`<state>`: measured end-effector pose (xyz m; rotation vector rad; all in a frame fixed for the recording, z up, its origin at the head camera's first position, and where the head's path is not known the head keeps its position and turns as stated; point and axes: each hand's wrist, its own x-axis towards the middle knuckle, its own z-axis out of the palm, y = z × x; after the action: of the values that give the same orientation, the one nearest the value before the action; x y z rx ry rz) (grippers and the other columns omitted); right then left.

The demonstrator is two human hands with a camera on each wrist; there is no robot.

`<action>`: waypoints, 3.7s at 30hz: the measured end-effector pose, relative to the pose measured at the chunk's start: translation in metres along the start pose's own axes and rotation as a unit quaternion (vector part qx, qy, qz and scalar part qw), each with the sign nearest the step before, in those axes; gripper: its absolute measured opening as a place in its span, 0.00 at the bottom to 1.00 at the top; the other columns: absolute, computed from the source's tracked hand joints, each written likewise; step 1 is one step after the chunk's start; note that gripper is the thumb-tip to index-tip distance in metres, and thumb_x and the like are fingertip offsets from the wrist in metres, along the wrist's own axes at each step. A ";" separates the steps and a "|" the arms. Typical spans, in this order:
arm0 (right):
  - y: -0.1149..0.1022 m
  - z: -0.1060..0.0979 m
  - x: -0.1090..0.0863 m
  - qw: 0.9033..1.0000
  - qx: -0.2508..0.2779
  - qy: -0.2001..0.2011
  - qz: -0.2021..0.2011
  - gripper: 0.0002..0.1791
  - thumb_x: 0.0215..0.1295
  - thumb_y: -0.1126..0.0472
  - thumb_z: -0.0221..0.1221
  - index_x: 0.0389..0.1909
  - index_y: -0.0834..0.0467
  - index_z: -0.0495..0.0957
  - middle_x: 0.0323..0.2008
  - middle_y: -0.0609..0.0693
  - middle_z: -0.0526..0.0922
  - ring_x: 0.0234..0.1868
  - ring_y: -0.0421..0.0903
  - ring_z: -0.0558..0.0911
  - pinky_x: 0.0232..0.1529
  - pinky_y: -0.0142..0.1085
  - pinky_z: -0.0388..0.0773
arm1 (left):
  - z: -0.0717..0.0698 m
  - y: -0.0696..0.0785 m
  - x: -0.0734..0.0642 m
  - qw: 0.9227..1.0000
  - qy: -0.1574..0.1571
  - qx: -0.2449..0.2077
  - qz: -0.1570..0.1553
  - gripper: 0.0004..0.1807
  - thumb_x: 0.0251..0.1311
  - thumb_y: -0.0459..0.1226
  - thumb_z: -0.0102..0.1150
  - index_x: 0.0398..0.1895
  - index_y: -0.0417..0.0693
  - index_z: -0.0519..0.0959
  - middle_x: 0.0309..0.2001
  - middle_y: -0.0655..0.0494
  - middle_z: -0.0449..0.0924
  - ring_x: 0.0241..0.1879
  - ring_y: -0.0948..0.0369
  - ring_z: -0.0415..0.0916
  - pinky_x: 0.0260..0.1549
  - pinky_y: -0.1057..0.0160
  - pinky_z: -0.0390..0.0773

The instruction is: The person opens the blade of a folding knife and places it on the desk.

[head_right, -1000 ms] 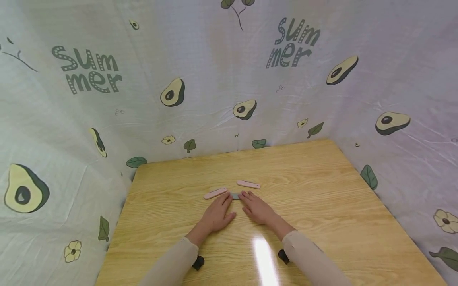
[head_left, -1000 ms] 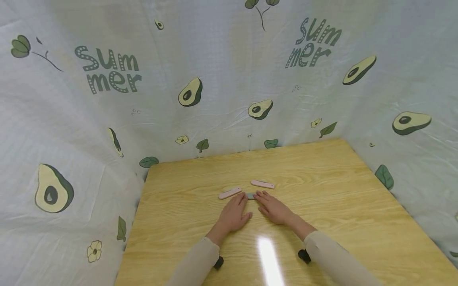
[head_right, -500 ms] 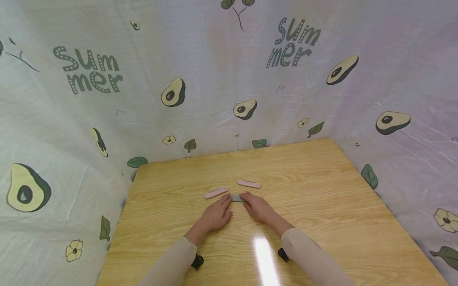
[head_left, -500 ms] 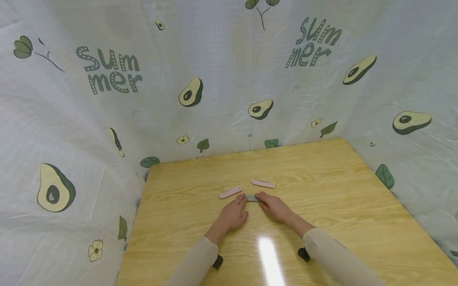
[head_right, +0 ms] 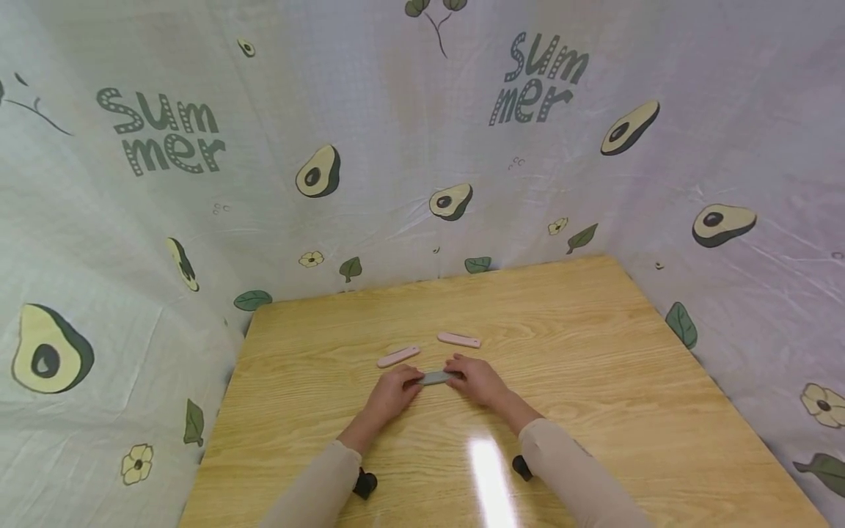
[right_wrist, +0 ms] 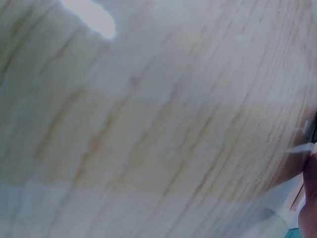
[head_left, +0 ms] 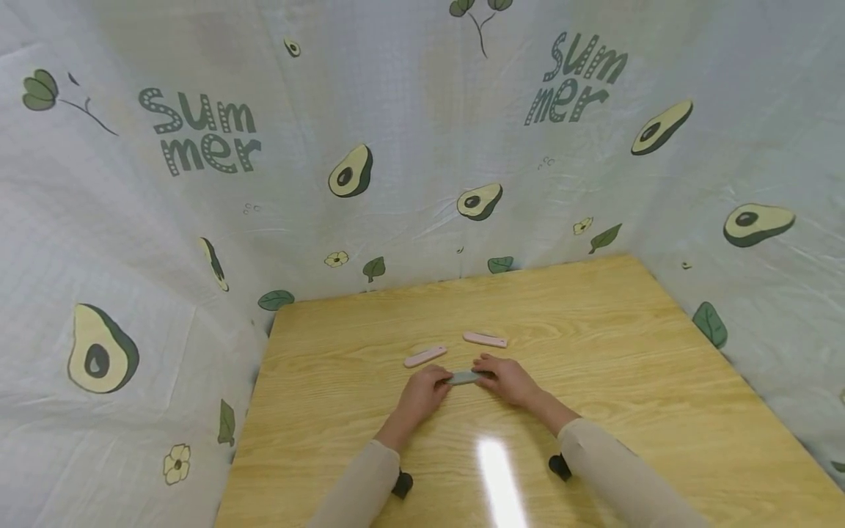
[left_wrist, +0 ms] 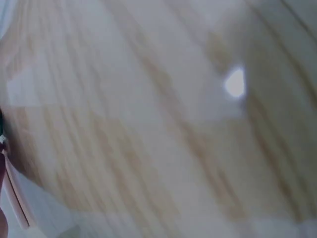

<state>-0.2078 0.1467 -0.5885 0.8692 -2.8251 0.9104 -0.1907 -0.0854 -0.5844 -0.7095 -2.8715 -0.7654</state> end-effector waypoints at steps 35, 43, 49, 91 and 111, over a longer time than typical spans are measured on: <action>-0.013 -0.010 0.004 0.960 0.244 -0.115 0.073 0.08 0.68 0.60 0.58 0.43 0.58 0.81 0.40 0.52 0.83 0.39 0.39 0.77 0.39 0.28 0.74 | -0.005 -0.007 -0.004 0.949 -0.028 -0.286 -0.133 0.06 0.55 0.36 0.69 0.35 0.46 0.86 0.37 0.53 0.86 0.34 0.67 0.80 0.33 0.74 0.80; -0.013 -0.004 0.007 0.883 0.433 -0.090 0.154 0.16 0.69 0.62 0.56 0.49 0.72 0.74 0.43 0.62 0.79 0.39 0.45 0.83 0.41 0.34 0.85 | -0.008 -0.009 -0.004 0.913 -0.034 -0.368 -0.171 0.14 0.58 0.38 0.67 0.46 0.41 0.83 0.41 0.47 0.85 0.36 0.66 0.80 0.34 0.73 0.80; -0.019 0.002 0.011 0.869 0.454 -0.093 0.172 0.14 0.69 0.62 0.56 0.45 0.71 0.74 0.40 0.57 0.81 0.37 0.44 0.83 0.42 0.35 0.86 | -0.010 -0.009 -0.005 0.897 -0.051 -0.397 -0.186 0.14 0.58 0.38 0.67 0.43 0.38 0.83 0.41 0.45 0.86 0.35 0.66 0.81 0.36 0.70 0.82; -0.047 0.004 0.027 0.922 0.349 -0.076 0.151 0.10 0.72 0.60 0.53 0.38 0.64 0.77 0.38 0.55 0.81 0.34 0.40 0.76 0.36 0.31 0.79 | -0.022 -0.009 -0.009 0.881 -0.037 -0.419 -0.218 0.12 0.57 0.35 0.67 0.38 0.33 0.81 0.28 0.57 0.84 0.31 0.63 0.80 0.33 0.65 0.82; -0.050 -0.035 0.066 0.953 0.196 -0.228 -0.033 0.06 0.68 0.62 0.57 0.34 0.58 0.82 0.26 0.48 0.82 0.24 0.33 0.72 0.26 0.25 0.71 | -0.026 -0.014 -0.008 0.852 -0.087 -0.475 -0.200 0.10 0.58 0.33 0.66 0.39 0.34 0.80 0.28 0.58 0.83 0.35 0.55 0.85 0.41 0.57 0.86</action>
<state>-0.2411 0.0999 -0.5192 1.3695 -2.9989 1.4637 -0.1906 -0.1121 -0.5692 -0.1893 -2.6584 -2.3531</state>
